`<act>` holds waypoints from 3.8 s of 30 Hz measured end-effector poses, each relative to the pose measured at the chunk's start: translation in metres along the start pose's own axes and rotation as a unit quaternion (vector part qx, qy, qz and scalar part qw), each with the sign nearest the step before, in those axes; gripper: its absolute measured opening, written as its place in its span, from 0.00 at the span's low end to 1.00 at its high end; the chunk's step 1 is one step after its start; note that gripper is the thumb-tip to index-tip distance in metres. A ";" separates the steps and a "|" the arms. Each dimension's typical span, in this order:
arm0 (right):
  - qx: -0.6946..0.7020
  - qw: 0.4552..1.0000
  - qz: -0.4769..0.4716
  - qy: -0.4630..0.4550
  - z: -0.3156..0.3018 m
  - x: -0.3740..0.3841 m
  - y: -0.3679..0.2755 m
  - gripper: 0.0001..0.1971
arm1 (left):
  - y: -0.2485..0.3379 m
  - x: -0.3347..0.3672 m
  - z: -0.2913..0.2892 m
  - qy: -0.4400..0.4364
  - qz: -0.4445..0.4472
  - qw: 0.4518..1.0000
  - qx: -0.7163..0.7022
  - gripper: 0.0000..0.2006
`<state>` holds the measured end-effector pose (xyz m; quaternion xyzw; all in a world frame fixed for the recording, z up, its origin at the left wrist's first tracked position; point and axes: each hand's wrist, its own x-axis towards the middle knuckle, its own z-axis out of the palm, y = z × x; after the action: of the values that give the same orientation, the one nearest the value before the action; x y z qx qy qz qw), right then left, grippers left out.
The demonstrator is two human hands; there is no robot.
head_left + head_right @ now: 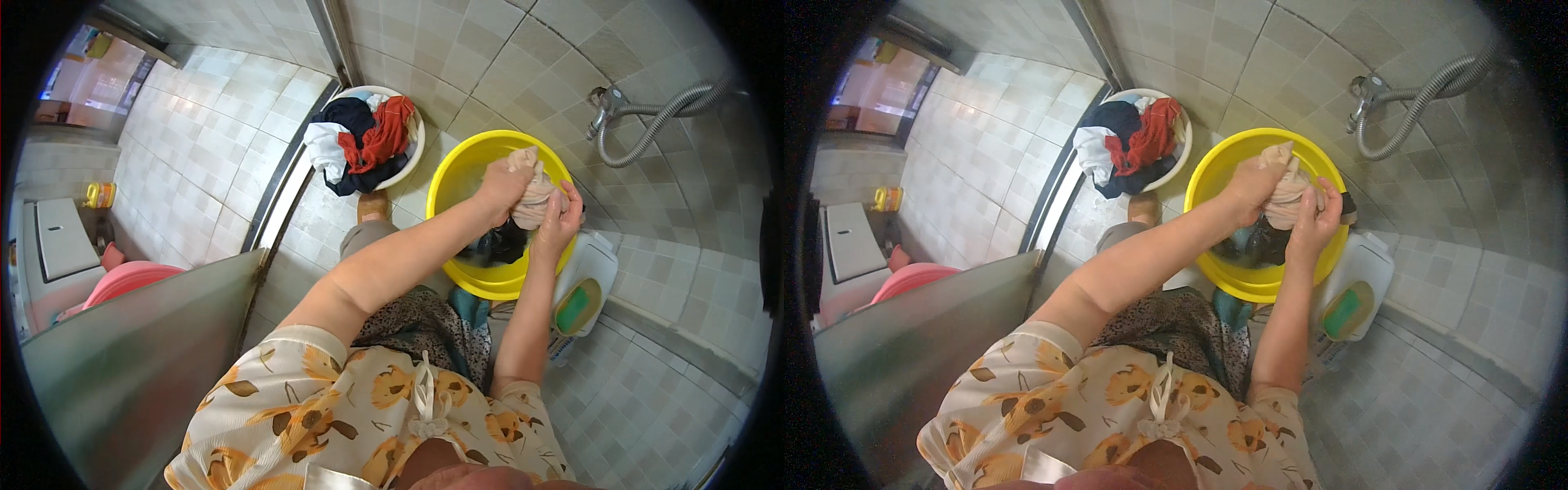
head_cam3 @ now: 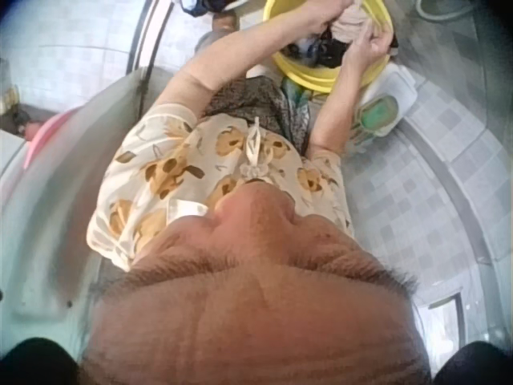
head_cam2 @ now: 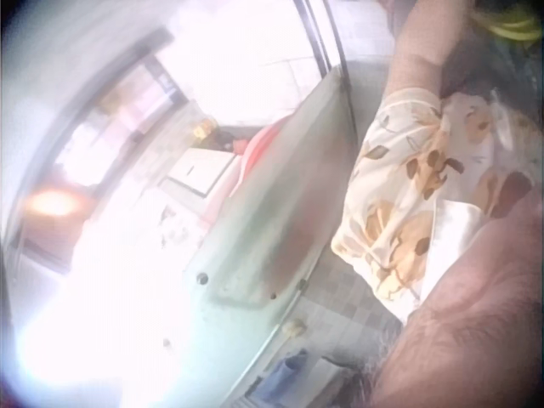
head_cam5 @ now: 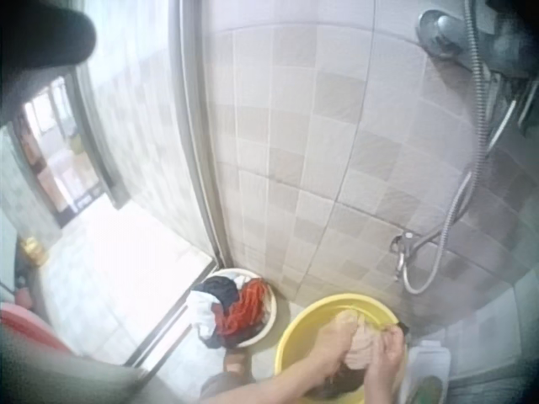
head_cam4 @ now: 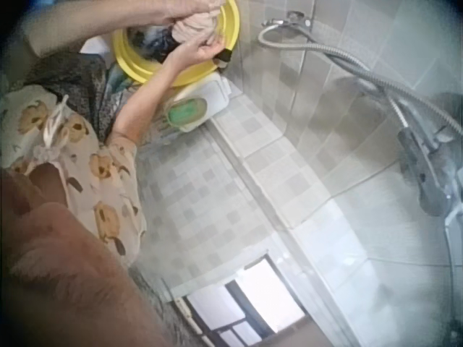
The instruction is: The person hand-washes several items of clothing in a yellow bucket filled with soapy water. They scrub a red garment, a beige garment, and then a black garment by hand, eventually using a scrub brush to clean the black item.
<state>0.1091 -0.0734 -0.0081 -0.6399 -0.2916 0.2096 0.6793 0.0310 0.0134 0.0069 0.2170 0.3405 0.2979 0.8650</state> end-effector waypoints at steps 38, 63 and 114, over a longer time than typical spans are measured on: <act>0.166 0.947 0.269 -0.049 -0.025 0.017 0.028 0.16 | -0.019 -0.005 0.006 -0.077 0.421 0.698 0.574 0.18; -0.177 0.945 0.215 -0.175 0.003 0.009 0.010 0.27 | 0.137 0.018 -0.134 0.296 0.394 0.701 0.516 0.18; -0.624 0.710 0.328 -0.010 -0.007 -0.009 0.179 0.30 | 0.032 -0.003 -0.059 0.027 -0.031 0.973 0.227 0.12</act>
<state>0.1228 -0.0683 -0.1872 -0.9712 -0.1345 0.1961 0.0113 -0.0250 0.0448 -0.0131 0.3890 0.4294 0.1914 0.7922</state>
